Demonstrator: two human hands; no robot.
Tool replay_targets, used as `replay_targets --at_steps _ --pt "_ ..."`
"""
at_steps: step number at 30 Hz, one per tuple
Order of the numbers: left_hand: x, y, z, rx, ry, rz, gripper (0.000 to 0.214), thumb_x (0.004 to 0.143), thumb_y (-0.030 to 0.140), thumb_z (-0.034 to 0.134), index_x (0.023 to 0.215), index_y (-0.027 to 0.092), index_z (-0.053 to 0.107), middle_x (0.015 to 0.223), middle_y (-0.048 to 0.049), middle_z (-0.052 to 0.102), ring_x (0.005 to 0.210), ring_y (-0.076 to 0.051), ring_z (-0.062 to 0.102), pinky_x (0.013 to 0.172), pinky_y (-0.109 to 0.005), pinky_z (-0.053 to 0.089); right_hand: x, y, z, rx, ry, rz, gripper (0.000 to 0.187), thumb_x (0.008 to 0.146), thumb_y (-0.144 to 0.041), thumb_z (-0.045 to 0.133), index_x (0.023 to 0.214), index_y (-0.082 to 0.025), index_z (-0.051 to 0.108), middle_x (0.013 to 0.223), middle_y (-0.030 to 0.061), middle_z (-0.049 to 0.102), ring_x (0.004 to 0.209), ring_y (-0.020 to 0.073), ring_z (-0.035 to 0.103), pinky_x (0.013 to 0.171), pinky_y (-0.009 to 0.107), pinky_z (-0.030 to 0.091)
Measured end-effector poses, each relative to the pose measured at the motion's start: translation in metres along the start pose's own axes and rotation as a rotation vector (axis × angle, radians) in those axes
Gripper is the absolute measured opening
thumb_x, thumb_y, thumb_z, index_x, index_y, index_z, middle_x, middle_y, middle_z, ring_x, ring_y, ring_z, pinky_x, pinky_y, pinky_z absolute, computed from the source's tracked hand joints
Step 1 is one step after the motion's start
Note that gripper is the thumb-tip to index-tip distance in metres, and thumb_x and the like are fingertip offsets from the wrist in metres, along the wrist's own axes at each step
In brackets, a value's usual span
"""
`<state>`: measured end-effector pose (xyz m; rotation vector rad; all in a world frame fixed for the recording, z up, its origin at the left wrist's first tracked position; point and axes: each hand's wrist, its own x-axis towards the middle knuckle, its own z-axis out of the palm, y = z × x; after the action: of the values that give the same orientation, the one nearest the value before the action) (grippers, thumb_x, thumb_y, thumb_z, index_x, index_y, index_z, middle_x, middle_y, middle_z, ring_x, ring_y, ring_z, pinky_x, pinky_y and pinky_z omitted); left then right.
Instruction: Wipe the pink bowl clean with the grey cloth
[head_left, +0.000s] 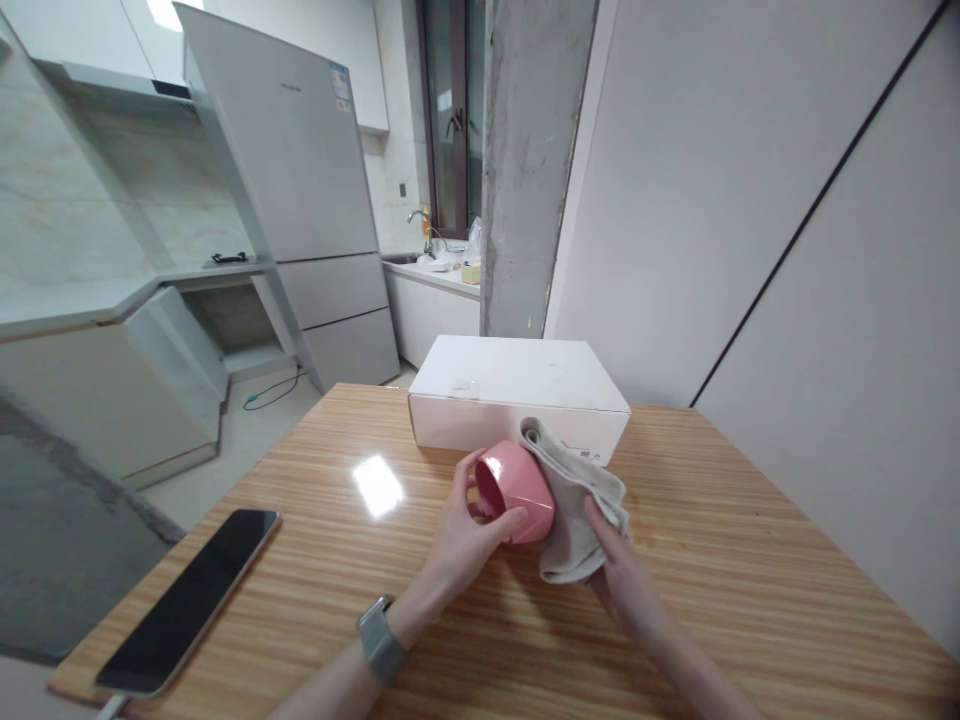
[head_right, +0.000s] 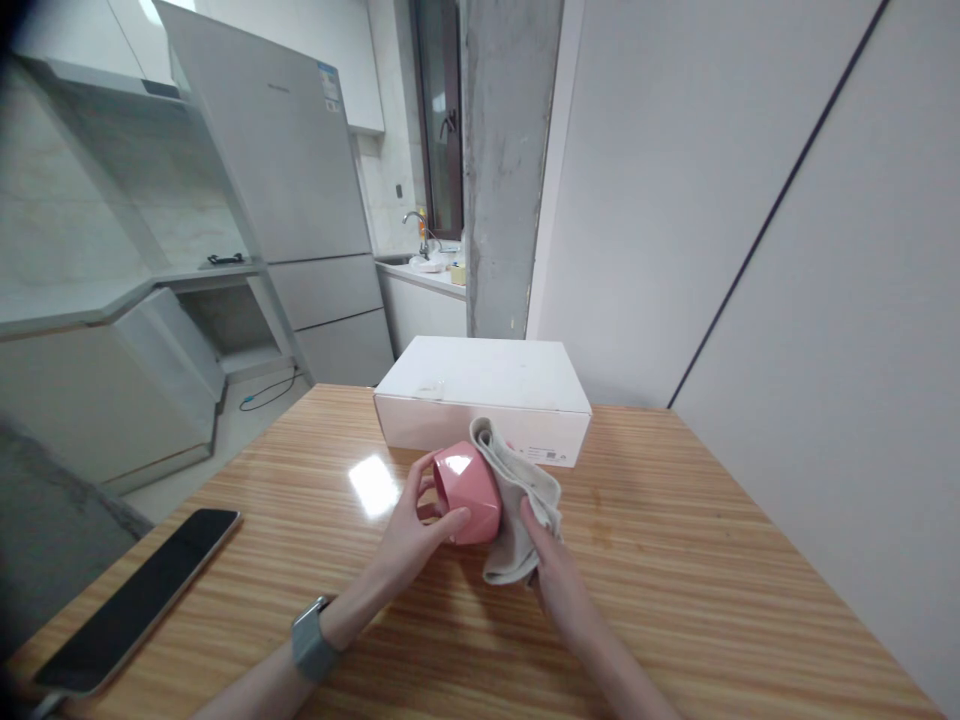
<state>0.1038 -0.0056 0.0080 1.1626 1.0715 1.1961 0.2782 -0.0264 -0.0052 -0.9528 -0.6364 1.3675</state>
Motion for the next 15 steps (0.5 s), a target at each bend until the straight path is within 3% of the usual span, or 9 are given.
replay_targets --at_steps 3,5,8,11,13,15 --pt "0.007 -0.004 -0.004 0.024 0.081 -0.04 0.082 0.062 0.041 0.08 0.129 0.026 0.037 0.115 -0.0094 0.054 0.073 -0.015 0.062 0.058 -0.025 0.051 -0.012 -0.023 0.005 0.098 0.183 0.025 0.043 0.067 -0.053 0.075 0.101 -0.026 0.072 0.108 0.0036 0.074 0.112 0.0302 0.063 0.1 0.045 0.048" --pt "0.012 -0.008 -0.004 0.009 0.126 -0.075 0.08 0.063 0.044 0.079 0.128 0.024 0.037 0.108 -0.0091 0.056 0.072 -0.016 0.063 0.058 -0.025 0.05 -0.022 -0.035 -0.006 0.149 0.341 0.051 0.038 0.07 -0.053 0.072 0.098 -0.027 0.072 0.108 0.0035 0.074 0.107 0.03 0.066 0.098 0.044 0.05" --pt "0.013 -0.011 -0.002 -0.007 0.12 -0.09 0.081 0.064 0.048 0.076 0.129 0.025 0.035 0.103 -0.0073 0.057 0.067 -0.014 0.061 0.055 -0.023 0.049 -0.037 -0.039 -0.043 0.149 0.487 -0.016 0.029 0.073 -0.047 0.07 0.094 -0.027 0.072 0.101 0.0044 0.076 0.101 0.0306 0.069 0.095 0.047 0.052" --pt "0.009 -0.007 0.001 -0.001 0.053 -0.052 0.081 0.064 0.047 0.076 0.13 0.026 0.034 0.105 -0.0063 0.058 0.059 -0.011 0.058 0.052 -0.023 0.048 -0.057 -0.03 -0.083 -0.012 0.463 -0.032 0.032 0.075 -0.049 0.065 0.092 -0.022 0.072 0.091 0.0097 0.078 0.097 0.035 0.07 0.09 0.052 0.055" --pt "0.006 -0.005 0.003 -0.012 -0.021 -0.004 0.079 0.066 0.044 0.076 0.13 0.026 0.034 0.108 -0.006 0.056 0.061 -0.01 0.058 0.055 -0.023 0.048 -0.071 -0.021 -0.106 -0.061 0.499 0.002 0.033 0.068 -0.046 0.072 0.091 -0.023 0.072 0.093 0.0102 0.077 0.096 0.0367 0.069 0.084 0.05 0.058" --pt "0.003 -0.004 0.004 -0.04 -0.098 0.028 0.077 0.068 0.042 0.075 0.132 0.027 0.034 0.11 -0.0054 0.054 0.071 -0.012 0.059 0.06 -0.024 0.048 -0.084 -0.012 -0.124 -0.108 0.591 0.015 0.045 0.06 -0.045 0.078 0.099 -0.023 0.071 0.102 0.0099 0.075 0.098 0.0379 0.068 0.076 0.046 0.061"
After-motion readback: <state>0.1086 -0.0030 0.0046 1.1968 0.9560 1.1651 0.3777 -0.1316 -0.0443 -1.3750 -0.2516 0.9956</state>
